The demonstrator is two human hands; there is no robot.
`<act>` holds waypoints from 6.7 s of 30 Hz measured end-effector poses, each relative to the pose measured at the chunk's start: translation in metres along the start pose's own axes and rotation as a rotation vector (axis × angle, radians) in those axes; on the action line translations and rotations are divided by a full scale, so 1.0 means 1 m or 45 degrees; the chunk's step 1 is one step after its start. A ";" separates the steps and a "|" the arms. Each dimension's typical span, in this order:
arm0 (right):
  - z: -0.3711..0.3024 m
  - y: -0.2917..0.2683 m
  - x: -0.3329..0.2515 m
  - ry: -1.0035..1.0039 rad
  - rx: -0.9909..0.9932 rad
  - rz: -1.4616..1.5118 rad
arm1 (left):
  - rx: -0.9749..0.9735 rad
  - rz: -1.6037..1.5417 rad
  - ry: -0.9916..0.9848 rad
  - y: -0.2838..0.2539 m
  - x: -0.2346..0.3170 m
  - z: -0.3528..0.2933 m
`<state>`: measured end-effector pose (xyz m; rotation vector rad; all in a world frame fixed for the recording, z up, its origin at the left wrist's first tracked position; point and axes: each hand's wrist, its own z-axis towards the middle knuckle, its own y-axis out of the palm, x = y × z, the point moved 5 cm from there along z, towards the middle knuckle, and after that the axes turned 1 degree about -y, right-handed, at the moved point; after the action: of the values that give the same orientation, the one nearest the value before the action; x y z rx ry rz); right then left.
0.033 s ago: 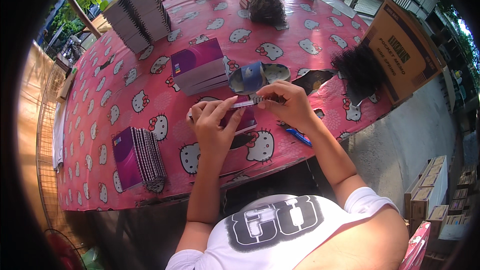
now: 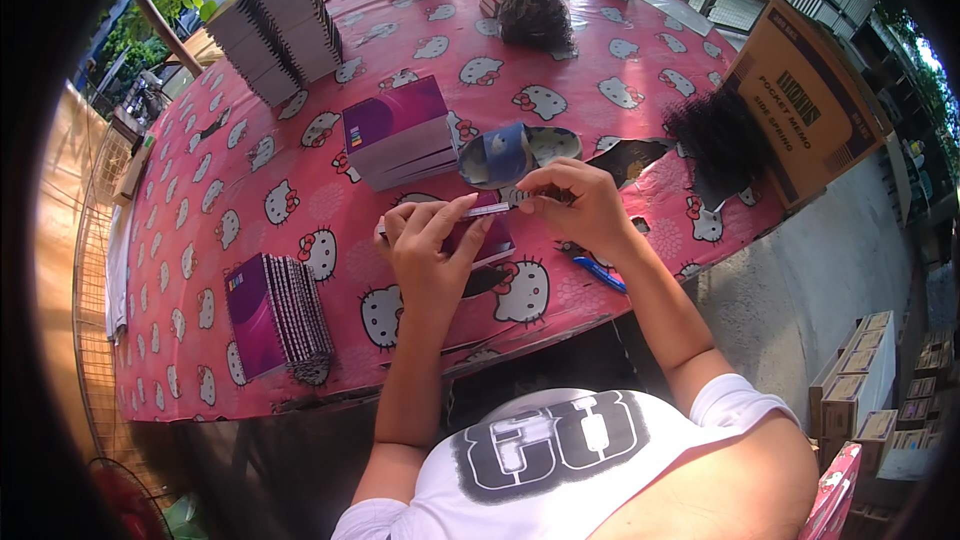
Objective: The person assembles small purple notebooks by inserting a spiral binding wire into pre-punched holes and using pliers to trim and secure the ends, repeating this process for multiple notebooks.
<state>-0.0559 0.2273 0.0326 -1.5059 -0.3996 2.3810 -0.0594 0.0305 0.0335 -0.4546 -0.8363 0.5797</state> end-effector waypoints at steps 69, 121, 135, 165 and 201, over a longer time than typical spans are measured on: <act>0.043 -0.025 0.055 0.021 -0.339 -0.004 | -0.027 -0.154 -0.029 -0.002 -0.004 0.003; -0.067 0.029 -0.051 -0.094 -0.113 -0.406 | 0.228 -0.634 -0.094 -0.011 -0.005 -0.049; -0.069 0.035 -0.050 -0.105 -0.059 -0.362 | 0.266 -0.597 -0.004 -0.018 -0.005 -0.049; -0.090 -0.007 0.024 0.137 -0.008 -0.735 | 1.489 -0.473 -0.285 -0.220 -0.069 -0.067; -0.020 0.091 0.021 0.170 0.027 0.462 | 0.082 -0.361 -0.292 -0.017 -0.035 -0.042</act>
<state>-0.0557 0.1535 -0.0283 -1.8482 -0.0726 2.5137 -0.0397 -0.0115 -0.0010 -0.2067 -1.0767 0.3980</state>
